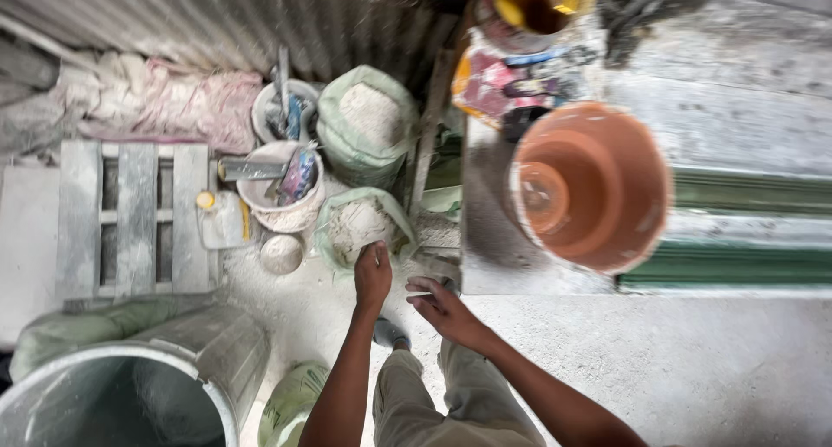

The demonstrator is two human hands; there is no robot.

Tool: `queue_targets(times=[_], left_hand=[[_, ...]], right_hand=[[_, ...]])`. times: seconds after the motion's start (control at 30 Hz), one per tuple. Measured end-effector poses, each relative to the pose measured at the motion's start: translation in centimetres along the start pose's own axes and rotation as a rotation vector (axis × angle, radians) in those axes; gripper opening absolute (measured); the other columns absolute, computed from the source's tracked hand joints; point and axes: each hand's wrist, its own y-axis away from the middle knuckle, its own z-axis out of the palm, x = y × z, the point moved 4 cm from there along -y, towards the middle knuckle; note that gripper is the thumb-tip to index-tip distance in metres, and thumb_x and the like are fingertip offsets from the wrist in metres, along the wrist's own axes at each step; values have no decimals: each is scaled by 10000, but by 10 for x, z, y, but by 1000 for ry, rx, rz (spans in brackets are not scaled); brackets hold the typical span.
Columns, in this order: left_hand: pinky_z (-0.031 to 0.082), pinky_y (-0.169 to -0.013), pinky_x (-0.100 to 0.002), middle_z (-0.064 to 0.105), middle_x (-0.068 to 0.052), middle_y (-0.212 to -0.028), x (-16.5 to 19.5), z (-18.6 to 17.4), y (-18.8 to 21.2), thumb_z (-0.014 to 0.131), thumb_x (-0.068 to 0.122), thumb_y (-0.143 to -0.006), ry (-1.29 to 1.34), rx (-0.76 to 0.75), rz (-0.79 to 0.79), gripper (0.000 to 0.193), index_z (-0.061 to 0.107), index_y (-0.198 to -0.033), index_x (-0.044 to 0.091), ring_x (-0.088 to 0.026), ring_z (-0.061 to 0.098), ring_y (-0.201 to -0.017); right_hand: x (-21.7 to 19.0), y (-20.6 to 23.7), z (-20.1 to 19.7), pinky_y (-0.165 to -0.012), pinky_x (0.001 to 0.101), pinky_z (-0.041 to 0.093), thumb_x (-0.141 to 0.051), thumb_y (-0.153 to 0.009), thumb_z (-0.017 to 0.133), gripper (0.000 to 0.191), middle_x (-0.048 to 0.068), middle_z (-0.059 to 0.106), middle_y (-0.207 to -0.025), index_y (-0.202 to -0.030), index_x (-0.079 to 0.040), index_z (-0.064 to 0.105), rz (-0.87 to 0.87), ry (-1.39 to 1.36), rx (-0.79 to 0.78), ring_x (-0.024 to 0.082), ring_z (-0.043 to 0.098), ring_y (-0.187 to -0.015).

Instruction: The person scrapes dried plaster residue off long green mold strips with an orange sponge, then brushes the strips with a paintbrush. They gather broken plaster pieces into a bowl, carry the bowl, and continue brushing the mold surfaces.

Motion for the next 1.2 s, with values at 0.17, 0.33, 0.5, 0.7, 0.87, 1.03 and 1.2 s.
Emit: queue_targets(times=[0.17, 0.33, 0.5, 0.7, 0.87, 1.03, 1.2], left_hand=[[526, -854, -413, 700, -182, -986, 112, 26, 1, 451, 307, -1107, 268, -168, 68, 362, 641, -1115, -2, -327, 695, -930], [510, -922, -455, 661, -228, -1141, 215, 44, 0, 472, 248, -1134, 328, 18, 614, 307, 605, -1183, -24, -370, 656, -1065], [498, -827, -465, 671, -238, -1024, 281, 84, -83, 524, 246, -1167, -53, 95, 497, 266, 601, -1075, 8, -379, 655, -936], [546, -901, -376, 694, -185, -1179, 389, 151, -181, 615, 238, -1021, 306, -22, 459, 413, 487, -1332, -1, -264, 693, -1046], [527, -933, -377, 687, -204, -1211, 437, 187, -224, 636, 271, -937, 227, -17, 67, 485, 536, -1309, -23, -274, 686, -1074], [465, -1025, -405, 661, -244, -1288, 460, 209, -239, 623, 269, -938, 163, 38, -116, 557, 457, -1364, -49, -338, 644, -1186], [493, -1043, -415, 633, -289, -1318, 451, 228, -266, 650, 240, -919, 251, 184, -314, 668, 345, -1422, -75, -388, 636, -1221]], right_hand=[[-86, 95, -133, -1038, 354, 538, -115, -1059, 554, 321, 124, 678, -1259, -1367, -32, 595, -379, 228, 180, 202, 655, -1198], [-92, 139, -294, -1086, 364, 514, -204, -1151, 562, 280, 177, 630, -1360, -1384, -48, 578, -526, 218, 975, 224, 616, -1251], [-52, 92, -373, -1072, 402, 447, -334, -1021, 627, 749, 191, 437, -1532, -1622, -120, 235, -235, 181, 797, 314, 501, -1350], [-26, 52, -402, -936, 578, 433, -193, -977, 580, 644, 251, 618, -1373, -1594, -74, 436, 97, -112, 371, 280, 490, -1060], [-45, 44, -439, -1090, 366, 436, -198, -957, 564, 662, 126, 583, -1448, -1575, -72, 363, -43, -78, 213, 210, 547, -1300], [-27, 26, -441, -1108, 344, 416, -296, -1007, 574, 653, 132, 567, -1447, -1574, -68, 344, 26, 83, 233, 209, 532, -1318], [-10, 12, -428, -1093, 342, 429, -326, -994, 584, 677, 175, 593, -1437, -1564, -29, 370, -20, -63, 272, 230, 548, -1297]])
